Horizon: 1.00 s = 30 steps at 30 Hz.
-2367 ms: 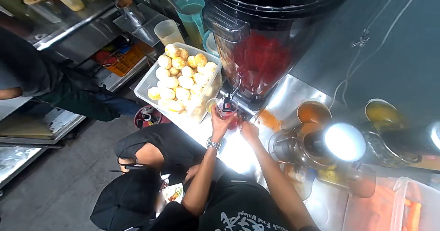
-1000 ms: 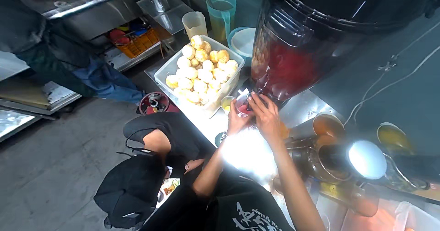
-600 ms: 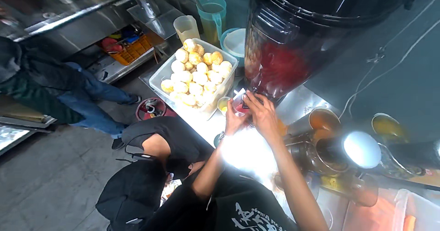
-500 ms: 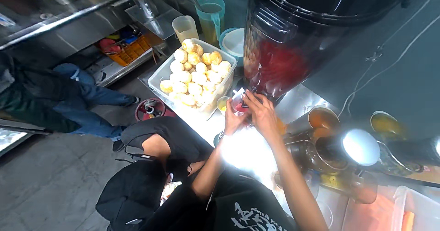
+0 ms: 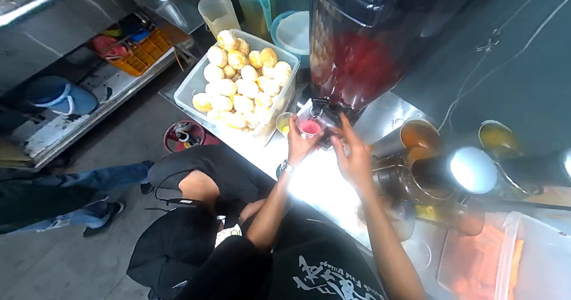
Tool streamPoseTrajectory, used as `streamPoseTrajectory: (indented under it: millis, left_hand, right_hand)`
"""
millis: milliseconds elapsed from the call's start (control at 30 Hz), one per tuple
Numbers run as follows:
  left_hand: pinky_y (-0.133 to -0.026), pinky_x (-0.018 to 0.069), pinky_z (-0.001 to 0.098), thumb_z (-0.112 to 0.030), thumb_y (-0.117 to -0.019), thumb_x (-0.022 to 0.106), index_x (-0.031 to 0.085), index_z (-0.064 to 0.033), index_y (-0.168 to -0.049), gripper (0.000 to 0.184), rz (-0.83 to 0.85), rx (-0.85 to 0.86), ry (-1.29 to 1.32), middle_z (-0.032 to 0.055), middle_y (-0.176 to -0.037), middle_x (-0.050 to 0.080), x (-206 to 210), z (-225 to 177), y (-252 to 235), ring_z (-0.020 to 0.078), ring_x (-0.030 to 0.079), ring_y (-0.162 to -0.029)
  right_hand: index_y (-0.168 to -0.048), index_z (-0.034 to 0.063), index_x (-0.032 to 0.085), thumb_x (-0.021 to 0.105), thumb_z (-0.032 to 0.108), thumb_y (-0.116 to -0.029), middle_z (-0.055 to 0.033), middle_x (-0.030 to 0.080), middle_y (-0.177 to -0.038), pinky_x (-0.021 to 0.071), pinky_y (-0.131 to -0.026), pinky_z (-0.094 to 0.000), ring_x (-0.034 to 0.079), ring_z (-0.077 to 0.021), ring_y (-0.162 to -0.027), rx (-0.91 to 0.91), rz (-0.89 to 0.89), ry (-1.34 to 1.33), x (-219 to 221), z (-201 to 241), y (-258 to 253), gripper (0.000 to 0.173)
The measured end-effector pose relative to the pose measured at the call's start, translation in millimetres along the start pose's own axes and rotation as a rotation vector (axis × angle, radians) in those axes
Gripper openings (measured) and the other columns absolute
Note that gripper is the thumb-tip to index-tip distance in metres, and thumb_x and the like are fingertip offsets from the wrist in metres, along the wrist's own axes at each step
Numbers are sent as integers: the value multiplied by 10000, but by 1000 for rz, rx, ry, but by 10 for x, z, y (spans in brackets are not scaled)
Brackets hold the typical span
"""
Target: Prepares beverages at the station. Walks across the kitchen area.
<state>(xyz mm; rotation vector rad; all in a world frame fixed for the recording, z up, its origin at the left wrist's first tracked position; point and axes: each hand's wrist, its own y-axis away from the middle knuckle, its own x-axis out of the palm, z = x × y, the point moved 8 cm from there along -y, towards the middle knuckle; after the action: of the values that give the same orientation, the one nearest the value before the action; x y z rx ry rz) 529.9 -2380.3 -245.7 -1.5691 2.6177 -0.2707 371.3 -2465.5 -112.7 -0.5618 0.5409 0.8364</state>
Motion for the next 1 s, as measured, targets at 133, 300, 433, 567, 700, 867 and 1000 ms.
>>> streamPoseTrajectory:
  millis: [133,300,433,567,700,867,1000]
  left_hand:
    - [-1032,554,385,-155,-656,952,346,25,-1470,1031,-62,-61,-14,216,-1350,596,-14,77,94,233,637,-1218]
    - [-1069,532,396,-161,-649,961,345,53,-1456,1037,-182,-57,-13,230,-1364,579,40,253,301,251,609,-1257]
    - [-1062,532,398,-178,-665,955,331,60,-1466,1043,-222,-112,-69,238,-1380,566,60,399,543,256,604,-1262]
    - [-1079,522,387,-150,-658,956,297,110,-1462,1071,-204,-22,-98,259,-1388,539,124,507,849,260,591,-1271]
    - [-1118,485,393,-135,-716,932,262,-7,-1511,1047,-74,-16,-131,183,-1469,481,275,433,1380,233,525,-1354]
    - [-1114,488,416,-157,-676,956,269,-6,-1513,1094,-47,-85,-173,194,-1452,508,520,660,1975,231,551,-1330]
    - [-1117,484,424,-223,-671,972,260,-37,-1517,1122,-8,-98,-250,183,-1454,508,592,750,2200,229,551,-1329]
  right_hand:
    - [-1361,43,647,546,246,-1052,-53,762,-1090,597,-907,-334,719,-118,-989,136,48,-124,159,-325,1072,383]
    - [-1234,43,717,547,209,-1034,-22,775,-1011,609,-870,-288,732,-87,-920,384,187,-150,236,-589,2218,311]
    - [-1238,25,710,517,177,-1047,-23,771,-1038,595,-899,-259,724,-72,-951,492,154,-161,15,-625,2707,311]
    - [-1197,-35,699,493,119,-1057,-50,766,-1009,620,-817,-265,724,-83,-872,432,-161,-157,-566,-566,2984,293]
    - [-1235,-124,616,485,85,-1053,-134,707,-1016,583,-743,-241,673,-97,-830,541,-633,194,-1506,-967,3486,307]
    - [-1505,-17,456,635,359,-1007,-325,505,-1403,580,-856,-475,650,-384,-1085,986,-399,335,-1894,-1924,3856,650]
    - [-1475,13,508,649,356,-1004,-265,583,-1399,566,-869,-532,689,-367,-1047,1006,-148,210,-1686,-2328,3926,599]
